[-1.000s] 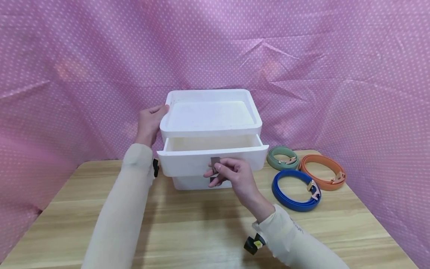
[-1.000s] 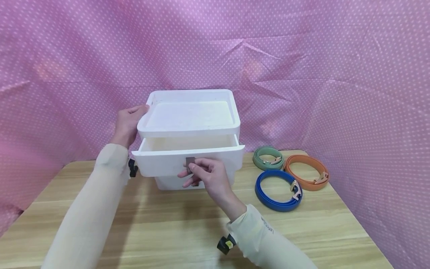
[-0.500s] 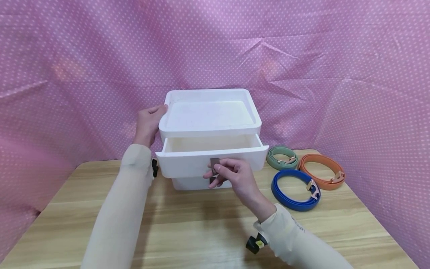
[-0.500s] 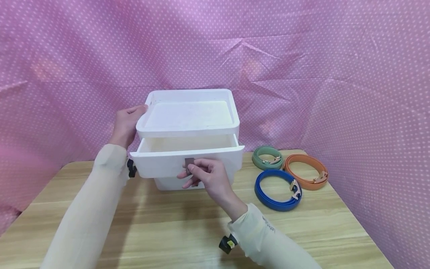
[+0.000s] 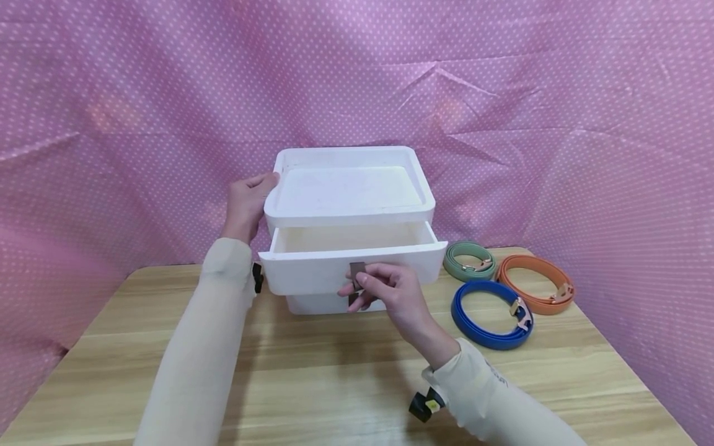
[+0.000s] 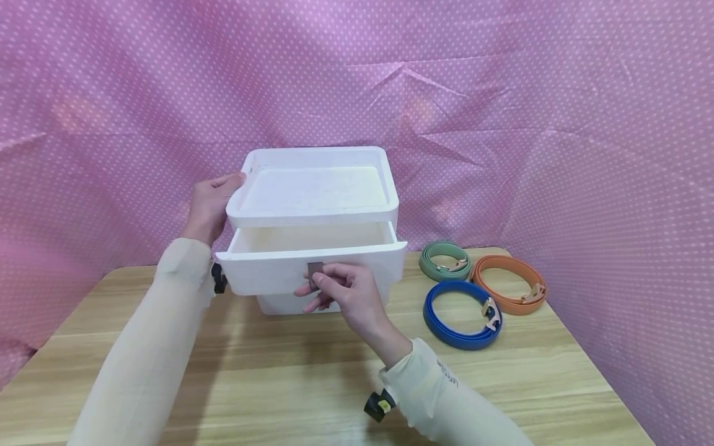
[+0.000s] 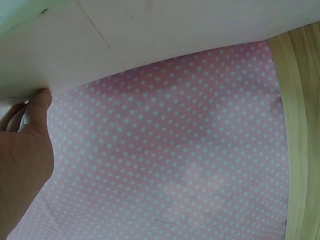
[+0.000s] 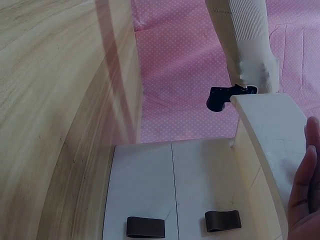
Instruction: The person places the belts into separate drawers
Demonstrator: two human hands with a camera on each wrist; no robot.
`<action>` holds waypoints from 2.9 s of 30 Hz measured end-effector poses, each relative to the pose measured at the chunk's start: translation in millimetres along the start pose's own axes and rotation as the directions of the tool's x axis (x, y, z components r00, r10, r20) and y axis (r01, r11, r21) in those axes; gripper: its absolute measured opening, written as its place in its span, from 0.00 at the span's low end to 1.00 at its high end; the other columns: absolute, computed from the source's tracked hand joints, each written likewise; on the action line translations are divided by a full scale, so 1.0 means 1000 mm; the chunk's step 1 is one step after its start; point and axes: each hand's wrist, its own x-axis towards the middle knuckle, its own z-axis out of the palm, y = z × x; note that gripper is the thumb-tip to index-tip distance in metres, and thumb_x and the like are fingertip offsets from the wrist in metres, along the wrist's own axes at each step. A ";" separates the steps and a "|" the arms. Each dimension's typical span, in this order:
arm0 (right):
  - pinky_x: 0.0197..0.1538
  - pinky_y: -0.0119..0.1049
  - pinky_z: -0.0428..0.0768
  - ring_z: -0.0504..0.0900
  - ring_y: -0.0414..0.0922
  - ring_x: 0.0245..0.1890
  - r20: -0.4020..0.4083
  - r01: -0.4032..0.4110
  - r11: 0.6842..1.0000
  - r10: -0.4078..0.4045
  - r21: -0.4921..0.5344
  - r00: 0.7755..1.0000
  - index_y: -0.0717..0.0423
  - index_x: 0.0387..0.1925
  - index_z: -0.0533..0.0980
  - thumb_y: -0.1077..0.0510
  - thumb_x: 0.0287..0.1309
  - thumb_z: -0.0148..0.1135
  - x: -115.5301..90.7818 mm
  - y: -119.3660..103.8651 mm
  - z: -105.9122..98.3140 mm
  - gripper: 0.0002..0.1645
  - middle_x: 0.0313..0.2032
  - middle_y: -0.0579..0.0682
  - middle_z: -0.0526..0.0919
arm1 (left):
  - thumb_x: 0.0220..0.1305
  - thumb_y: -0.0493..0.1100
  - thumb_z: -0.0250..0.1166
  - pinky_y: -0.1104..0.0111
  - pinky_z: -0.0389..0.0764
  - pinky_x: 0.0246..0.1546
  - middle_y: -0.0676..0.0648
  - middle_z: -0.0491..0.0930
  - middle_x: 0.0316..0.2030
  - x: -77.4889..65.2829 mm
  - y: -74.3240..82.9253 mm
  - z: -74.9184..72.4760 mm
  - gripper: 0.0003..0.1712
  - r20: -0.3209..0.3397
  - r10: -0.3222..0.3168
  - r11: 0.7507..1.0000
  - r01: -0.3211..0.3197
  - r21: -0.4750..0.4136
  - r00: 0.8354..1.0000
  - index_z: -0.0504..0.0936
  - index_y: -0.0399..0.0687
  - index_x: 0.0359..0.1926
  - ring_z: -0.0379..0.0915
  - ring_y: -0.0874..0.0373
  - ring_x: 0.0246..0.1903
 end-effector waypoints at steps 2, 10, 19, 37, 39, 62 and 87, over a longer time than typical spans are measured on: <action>0.39 0.47 0.85 0.86 0.53 0.25 0.002 0.001 1.000 -0.001 -0.002 1.000 0.71 0.45 0.78 0.61 0.69 0.56 -0.001 0.000 0.000 0.14 0.36 0.62 0.86 | 0.64 0.62 0.64 0.66 0.80 0.50 0.45 0.74 0.62 0.000 0.000 0.000 0.32 -0.001 -0.001 1.000 0.001 -0.001 1.000 0.77 0.50 0.63 0.74 0.51 0.56; 0.39 0.48 0.85 0.86 0.54 0.26 0.013 0.007 1.000 -0.007 0.002 1.000 0.70 0.46 0.78 0.60 0.69 0.56 -0.003 0.000 -0.001 0.14 0.36 0.61 0.86 | 0.64 0.61 0.65 0.67 0.80 0.50 0.45 0.74 0.62 -0.001 0.000 0.000 0.32 -0.002 0.004 1.000 -0.004 -0.018 1.000 0.77 0.49 0.62 0.74 0.52 0.56; 0.38 0.48 0.85 0.86 0.54 0.25 0.020 0.020 1.000 -0.020 0.004 1.000 0.71 0.45 0.79 0.61 0.69 0.57 -0.005 -0.001 0.000 0.14 0.36 0.62 0.86 | 0.64 0.61 0.64 0.67 0.80 0.49 0.45 0.74 0.62 -0.002 0.000 -0.001 0.32 -0.005 -0.003 1.000 0.003 -0.010 1.000 0.77 0.49 0.63 0.74 0.52 0.56; 0.37 0.48 0.85 0.86 0.54 0.24 0.023 0.025 1.000 -0.026 0.013 0.999 0.72 0.44 0.79 0.62 0.69 0.57 -0.006 -0.003 0.001 0.14 0.35 0.63 0.86 | 0.64 0.60 0.65 0.67 0.80 0.49 0.45 0.76 0.60 0.000 0.000 0.000 0.32 -0.006 -0.003 1.000 0.002 -0.026 1.000 0.77 0.49 0.62 0.75 0.52 0.54; 0.37 0.48 0.85 0.86 0.54 0.24 0.026 0.028 0.999 -0.028 0.016 0.999 0.72 0.44 0.79 0.62 0.69 0.57 -0.006 -0.003 0.000 0.14 0.35 0.63 0.86 | 0.64 0.60 0.65 0.67 0.80 0.49 0.44 0.76 0.60 0.000 -0.001 0.000 0.31 -0.005 -0.001 1.000 0.001 -0.026 1.000 0.77 0.49 0.62 0.75 0.52 0.55; 0.36 0.45 0.85 0.86 0.54 0.25 0.033 -0.002 1.000 0.001 0.024 0.999 0.72 0.46 0.78 0.61 0.69 0.56 -0.010 -0.006 0.002 0.15 0.36 0.63 0.86 | 0.63 0.62 0.65 0.66 0.80 0.50 0.45 0.75 0.61 -0.002 -0.001 -0.001 0.33 0.003 -0.003 1.000 0.003 -0.030 1.000 0.77 0.50 0.63 0.74 0.52 0.55; 0.33 0.46 0.85 0.85 0.53 0.23 0.046 0.028 0.999 -0.030 0.041 0.998 0.73 0.44 0.78 0.61 0.69 0.56 -0.014 -0.004 0.003 0.15 0.35 0.65 0.85 | 0.64 0.61 0.65 0.66 0.80 0.50 0.44 0.78 0.57 -0.003 -0.003 0.000 0.32 0.002 0.007 0.999 -0.007 -0.042 1.000 0.78 0.47 0.61 0.75 0.51 0.54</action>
